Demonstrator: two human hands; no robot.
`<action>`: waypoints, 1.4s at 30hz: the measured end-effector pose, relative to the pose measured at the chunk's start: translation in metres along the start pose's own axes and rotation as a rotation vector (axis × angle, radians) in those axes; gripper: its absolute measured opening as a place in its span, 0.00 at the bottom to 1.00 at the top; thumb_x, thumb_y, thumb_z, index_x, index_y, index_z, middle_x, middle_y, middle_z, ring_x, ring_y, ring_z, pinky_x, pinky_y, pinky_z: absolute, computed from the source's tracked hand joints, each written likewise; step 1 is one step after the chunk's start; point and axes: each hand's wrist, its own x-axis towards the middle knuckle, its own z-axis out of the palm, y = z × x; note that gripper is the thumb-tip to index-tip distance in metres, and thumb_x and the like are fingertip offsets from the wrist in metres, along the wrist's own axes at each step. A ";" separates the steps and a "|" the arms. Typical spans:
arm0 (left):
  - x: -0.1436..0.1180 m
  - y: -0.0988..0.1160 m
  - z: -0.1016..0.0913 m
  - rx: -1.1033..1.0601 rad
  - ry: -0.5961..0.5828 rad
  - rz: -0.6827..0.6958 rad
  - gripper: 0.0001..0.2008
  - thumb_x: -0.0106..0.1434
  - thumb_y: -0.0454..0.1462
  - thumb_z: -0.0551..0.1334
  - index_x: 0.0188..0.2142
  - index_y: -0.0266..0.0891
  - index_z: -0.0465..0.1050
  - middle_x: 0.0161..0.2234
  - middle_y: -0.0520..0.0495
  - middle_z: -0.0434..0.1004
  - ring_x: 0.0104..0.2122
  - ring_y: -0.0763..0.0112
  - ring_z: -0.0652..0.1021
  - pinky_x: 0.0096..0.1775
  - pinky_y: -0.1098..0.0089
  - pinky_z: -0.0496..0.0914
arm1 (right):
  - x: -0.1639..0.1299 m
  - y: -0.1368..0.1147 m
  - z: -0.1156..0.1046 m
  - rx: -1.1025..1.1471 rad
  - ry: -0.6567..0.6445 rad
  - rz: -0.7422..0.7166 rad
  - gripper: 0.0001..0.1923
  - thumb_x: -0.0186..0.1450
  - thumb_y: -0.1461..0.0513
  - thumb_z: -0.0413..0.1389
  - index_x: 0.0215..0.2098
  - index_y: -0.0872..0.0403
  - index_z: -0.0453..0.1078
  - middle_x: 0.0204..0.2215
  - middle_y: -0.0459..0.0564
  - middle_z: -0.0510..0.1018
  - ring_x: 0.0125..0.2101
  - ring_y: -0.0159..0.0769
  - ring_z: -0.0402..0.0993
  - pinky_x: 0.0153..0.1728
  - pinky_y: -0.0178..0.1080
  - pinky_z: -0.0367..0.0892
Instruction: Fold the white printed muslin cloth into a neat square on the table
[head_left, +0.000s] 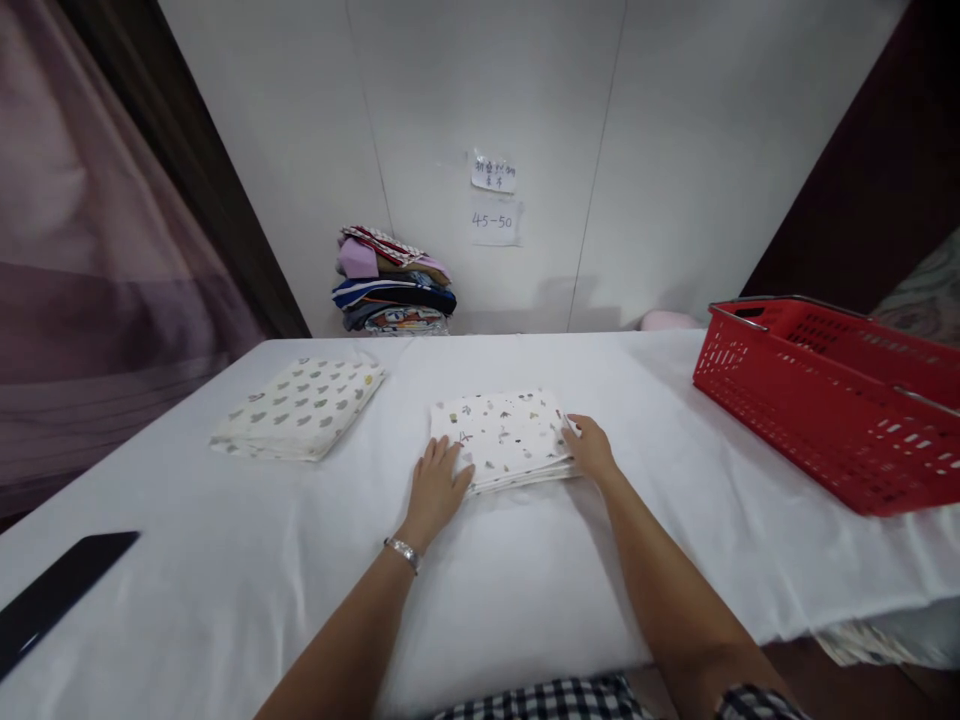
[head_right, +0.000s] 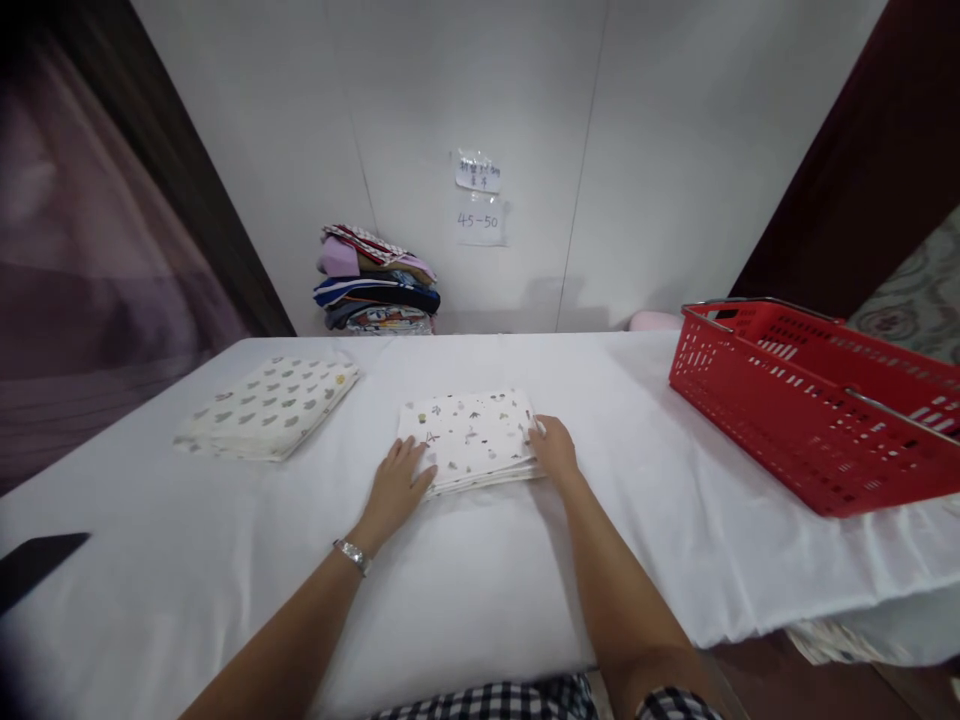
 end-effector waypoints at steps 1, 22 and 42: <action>-0.001 0.000 0.001 0.004 -0.013 -0.008 0.26 0.64 0.47 0.49 0.58 0.36 0.60 0.63 0.40 0.52 0.63 0.54 0.50 0.58 0.50 0.52 | 0.006 -0.003 -0.001 -0.010 0.003 -0.001 0.19 0.61 0.59 0.50 0.49 0.56 0.68 0.49 0.53 0.72 0.46 0.38 0.69 0.48 0.38 0.62; -0.007 -0.001 0.001 0.038 0.002 0.018 0.25 0.65 0.46 0.49 0.58 0.39 0.60 0.63 0.42 0.53 0.63 0.55 0.50 0.58 0.50 0.52 | 0.097 -0.029 0.018 -0.159 -0.115 0.177 0.08 0.57 0.58 0.57 0.29 0.56 0.71 0.24 0.49 0.76 0.27 0.33 0.72 0.25 0.31 0.56; -0.004 -0.006 0.006 0.034 0.001 0.020 0.25 0.64 0.47 0.50 0.58 0.39 0.61 0.63 0.43 0.53 0.63 0.55 0.50 0.57 0.52 0.55 | 0.117 -0.025 0.028 -0.048 -0.101 0.211 0.12 0.60 0.55 0.55 0.27 0.57 0.70 0.21 0.48 0.74 0.20 0.31 0.69 0.24 0.32 0.57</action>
